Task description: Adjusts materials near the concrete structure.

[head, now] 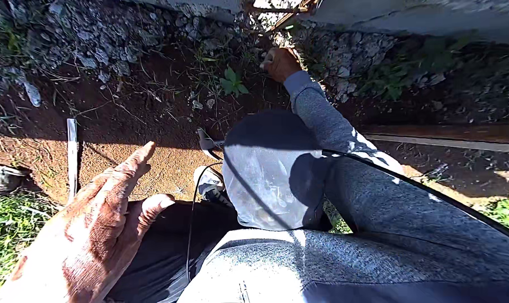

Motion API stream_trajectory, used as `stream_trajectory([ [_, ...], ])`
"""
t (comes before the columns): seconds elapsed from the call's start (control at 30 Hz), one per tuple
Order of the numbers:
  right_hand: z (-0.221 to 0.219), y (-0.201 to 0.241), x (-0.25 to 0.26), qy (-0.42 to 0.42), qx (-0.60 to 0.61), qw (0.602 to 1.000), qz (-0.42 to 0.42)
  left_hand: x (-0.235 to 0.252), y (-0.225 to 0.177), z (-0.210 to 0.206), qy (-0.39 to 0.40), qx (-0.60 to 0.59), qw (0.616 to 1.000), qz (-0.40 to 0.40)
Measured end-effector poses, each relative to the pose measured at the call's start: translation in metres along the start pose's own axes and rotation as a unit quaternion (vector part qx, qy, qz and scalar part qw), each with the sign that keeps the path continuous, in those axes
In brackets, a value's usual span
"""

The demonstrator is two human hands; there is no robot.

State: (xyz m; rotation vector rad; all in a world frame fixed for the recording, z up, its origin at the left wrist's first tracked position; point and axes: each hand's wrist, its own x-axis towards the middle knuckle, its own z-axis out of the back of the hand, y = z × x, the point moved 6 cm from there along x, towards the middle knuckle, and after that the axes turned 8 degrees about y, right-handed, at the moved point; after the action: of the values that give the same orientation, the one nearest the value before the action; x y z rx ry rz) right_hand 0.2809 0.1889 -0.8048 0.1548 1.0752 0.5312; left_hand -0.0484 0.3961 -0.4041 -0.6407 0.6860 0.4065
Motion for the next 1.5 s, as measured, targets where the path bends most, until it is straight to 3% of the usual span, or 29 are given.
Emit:
stream_trajectory([
  [0.2,-0.02,-0.005,-0.018,-0.019,-0.098,0.995,0.007,0.003,0.0,0.003,-0.001,0.005,1.0,-0.001],
  [0.4,-0.044,-0.028,-0.105,0.015,-0.056,0.998,0.021,0.006,0.002,0.004,-0.001,0.003,1.0,0.002],
  [0.57,-0.043,-0.068,-0.193,0.073,-0.043,0.99,-0.111,0.01,0.0,0.006,-0.002,0.001,1.0,-0.012],
  [0.67,-0.023,-0.048,-0.205,0.024,-0.012,0.994,-0.106,0.013,-0.003,0.007,0.002,0.012,1.0,-0.016],
  [0.77,-0.007,-0.005,-0.165,-0.04,0.023,0.997,-0.055,0.012,-0.005,0.006,0.0,0.016,1.0,-0.016],
  [0.9,-0.005,0.035,-0.064,-0.11,0.009,0.993,-0.038,0.006,-0.008,0.005,-0.011,0.026,1.0,0.0],
  [1.0,-0.004,0.058,-0.004,-0.054,-0.007,0.996,-0.067,-0.001,-0.01,0.004,-0.01,0.022,1.0,0.006],
  [1.17,-0.018,0.066,0.054,0.068,-0.046,0.994,-0.068,-0.009,-0.009,0.003,-0.013,0.022,1.0,0.015],
  [1.23,-0.021,0.066,0.067,0.06,-0.04,0.997,-0.019,-0.01,-0.01,0.004,-0.015,0.023,1.0,0.015],
  [1.33,-0.022,0.057,0.074,-0.018,-0.013,0.999,0.039,-0.009,-0.011,0.004,-0.011,0.025,1.0,0.013],
  [1.5,-0.024,0.048,0.019,-0.097,0.013,0.993,0.069,-0.004,-0.009,0.004,-0.013,0.025,1.0,0.01],
])
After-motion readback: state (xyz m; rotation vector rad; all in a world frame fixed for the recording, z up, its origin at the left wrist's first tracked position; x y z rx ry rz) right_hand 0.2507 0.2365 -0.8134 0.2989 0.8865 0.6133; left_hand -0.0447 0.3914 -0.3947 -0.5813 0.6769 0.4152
